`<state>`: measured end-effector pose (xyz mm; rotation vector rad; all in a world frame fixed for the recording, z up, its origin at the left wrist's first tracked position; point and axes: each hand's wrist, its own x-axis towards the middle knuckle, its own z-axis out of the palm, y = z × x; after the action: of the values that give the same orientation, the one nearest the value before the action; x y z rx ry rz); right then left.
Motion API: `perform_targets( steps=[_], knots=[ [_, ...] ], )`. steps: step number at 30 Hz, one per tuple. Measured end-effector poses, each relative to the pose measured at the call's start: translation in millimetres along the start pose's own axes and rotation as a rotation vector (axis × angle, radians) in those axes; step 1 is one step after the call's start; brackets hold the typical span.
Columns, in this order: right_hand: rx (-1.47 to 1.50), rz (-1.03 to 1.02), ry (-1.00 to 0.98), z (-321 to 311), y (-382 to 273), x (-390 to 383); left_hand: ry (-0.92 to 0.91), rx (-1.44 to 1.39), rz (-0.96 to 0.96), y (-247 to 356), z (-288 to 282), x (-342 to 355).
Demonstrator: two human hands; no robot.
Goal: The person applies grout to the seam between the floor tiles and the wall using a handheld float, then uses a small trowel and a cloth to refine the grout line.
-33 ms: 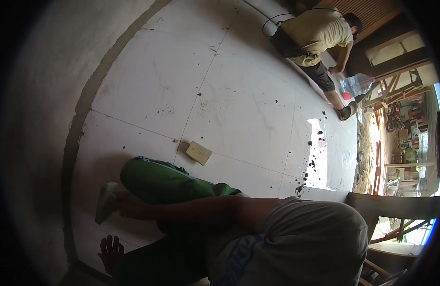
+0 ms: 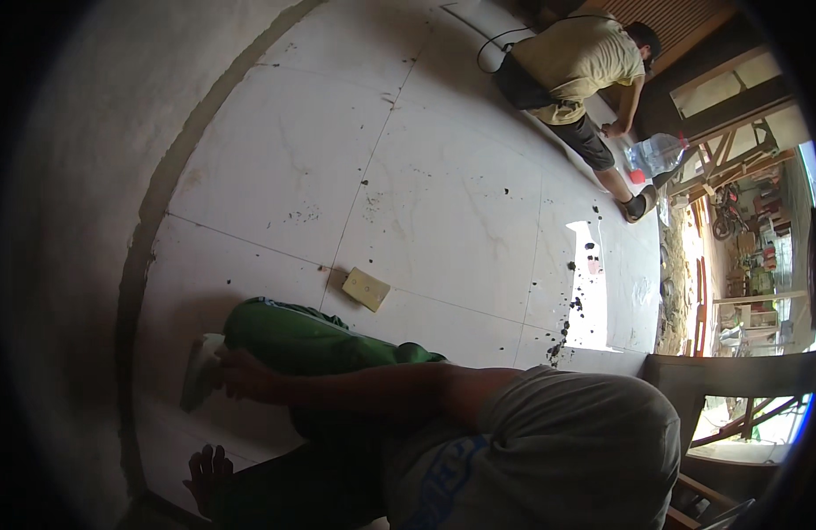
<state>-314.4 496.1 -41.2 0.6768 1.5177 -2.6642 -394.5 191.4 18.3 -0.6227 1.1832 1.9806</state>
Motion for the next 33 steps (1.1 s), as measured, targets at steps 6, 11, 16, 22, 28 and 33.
perform_targets(
  steps=[6, 11, 16, 22, 28, 33],
  knots=[
    [0.227, -0.217, 0.118, -67.0, -47.0, -22.2, -0.453, 0.363, 0.218, -27.3, 0.3, 2.3],
    [0.119, -0.345, 0.179, -53.1, -88.6, -35.7, -0.352, 0.403, 0.265, -30.6, 21.2, -5.1],
    [0.013, -0.363, 0.086, -26.1, -99.7, -61.9, -0.330, 0.434, 0.290, -32.5, 27.1, -10.0],
    [-0.017, -0.337, 0.059, -18.5, -98.7, -78.7, -0.310, 0.440, 0.301, -35.1, 28.6, -15.1],
    [-0.008, -0.374, 0.049, -19.3, -103.5, -81.6, -0.288, 0.449, 0.310, -37.2, 38.2, -18.0],
    [0.001, -0.375, 0.049, -22.5, -109.2, -83.0, -0.286, 0.460, 0.309, -39.8, 45.7, -17.0]
  ],
)
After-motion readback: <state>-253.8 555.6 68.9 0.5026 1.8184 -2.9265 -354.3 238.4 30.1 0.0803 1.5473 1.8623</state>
